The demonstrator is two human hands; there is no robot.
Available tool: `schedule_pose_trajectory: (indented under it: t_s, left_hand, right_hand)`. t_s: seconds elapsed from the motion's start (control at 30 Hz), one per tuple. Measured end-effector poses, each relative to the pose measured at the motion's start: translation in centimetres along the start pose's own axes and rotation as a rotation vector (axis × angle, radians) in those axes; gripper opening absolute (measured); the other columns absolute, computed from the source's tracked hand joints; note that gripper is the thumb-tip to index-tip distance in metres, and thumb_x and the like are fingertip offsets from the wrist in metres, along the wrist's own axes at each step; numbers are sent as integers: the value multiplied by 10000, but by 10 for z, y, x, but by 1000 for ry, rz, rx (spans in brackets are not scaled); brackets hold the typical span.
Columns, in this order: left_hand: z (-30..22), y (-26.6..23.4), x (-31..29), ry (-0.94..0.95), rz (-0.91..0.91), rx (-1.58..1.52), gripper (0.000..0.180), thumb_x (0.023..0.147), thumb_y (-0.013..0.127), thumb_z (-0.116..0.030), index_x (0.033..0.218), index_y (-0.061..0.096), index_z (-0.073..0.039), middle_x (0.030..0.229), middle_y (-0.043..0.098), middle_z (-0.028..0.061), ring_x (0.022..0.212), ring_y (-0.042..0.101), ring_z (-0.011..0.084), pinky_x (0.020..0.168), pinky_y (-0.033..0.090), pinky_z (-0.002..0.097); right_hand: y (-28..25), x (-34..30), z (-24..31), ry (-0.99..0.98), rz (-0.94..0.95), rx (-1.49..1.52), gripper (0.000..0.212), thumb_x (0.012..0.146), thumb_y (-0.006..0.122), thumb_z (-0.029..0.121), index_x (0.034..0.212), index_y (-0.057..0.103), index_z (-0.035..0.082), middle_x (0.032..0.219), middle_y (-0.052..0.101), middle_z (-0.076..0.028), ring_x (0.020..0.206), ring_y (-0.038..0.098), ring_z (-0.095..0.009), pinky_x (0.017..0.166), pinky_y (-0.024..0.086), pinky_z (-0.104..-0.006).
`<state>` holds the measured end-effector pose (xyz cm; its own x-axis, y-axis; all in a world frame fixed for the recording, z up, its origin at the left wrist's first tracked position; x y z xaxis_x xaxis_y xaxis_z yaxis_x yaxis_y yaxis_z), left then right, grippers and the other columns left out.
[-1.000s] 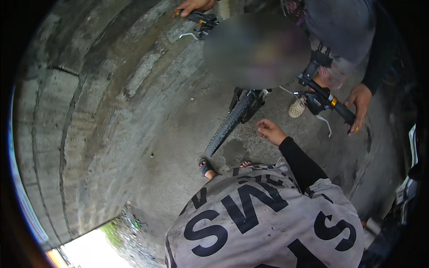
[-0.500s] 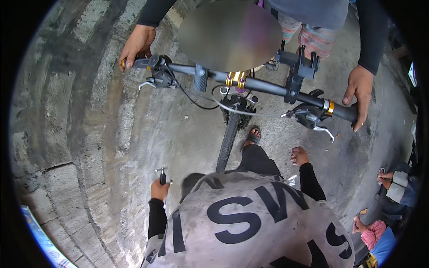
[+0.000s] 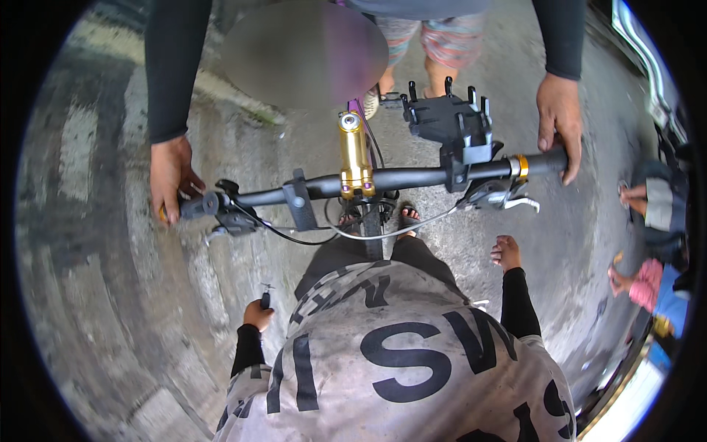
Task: The person uses a T-handle hex wrench to tighten bolts on the handlebar stem and brake lever of a purple bicycle. The person holds the handlebar with one hand while turning the wrench with the other. Another person briefly moves the bicycle during the process.
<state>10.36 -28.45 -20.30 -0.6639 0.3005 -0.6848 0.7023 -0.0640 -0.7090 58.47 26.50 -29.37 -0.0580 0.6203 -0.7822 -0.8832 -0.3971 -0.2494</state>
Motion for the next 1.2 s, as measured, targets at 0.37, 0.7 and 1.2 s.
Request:
schedule_pose_trajectory:
  t_s: [0.37, 0.7, 1.2]
  left_hand:
    - [-37, 29, 75, 77, 78, -360, 189, 694, 664, -153, 666, 558, 0, 544, 542, 79, 502, 524, 194, 500, 401, 364]
    - [-27, 56, 43, 10, 165, -230, 222, 683, 659, -184, 737, 615, 27, 642, 617, 154, 615, 608, 258, 583, 445, 397]
    - [-14, 88, 56, 38, 158, -411, 259, 734, 703, -228, 777, 641, 20, 649, 619, 46, 575, 535, 125, 539, 427, 334]
  right_hand:
    - [19, -51, -89, 55, 266, -225, 174, 825, 574, 92, 999, 584, 84, 791, 592, -54, 626, 582, -174, 441, 444, -316]
    - [83, -39, 37, -195, 178, -133, 242, 842, 573, 162, 1062, 554, 64, 763, 589, -60, 592, 573, -142, 497, 446, -265]
    - [84, -41, -6, -48, 195, -386, 248, 823, 588, 170, 1039, 560, 52, 793, 618, -78, 591, 615, -172, 456, 462, -288]
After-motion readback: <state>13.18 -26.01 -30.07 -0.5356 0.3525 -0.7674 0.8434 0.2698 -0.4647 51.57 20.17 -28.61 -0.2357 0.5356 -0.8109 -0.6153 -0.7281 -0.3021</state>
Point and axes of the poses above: each hand's wrist, its own x-axis towards the middle knuckle, its own y-axis out of the palm, z = x × y, the point moved 3 cm from there along x, towards the middle knuckle
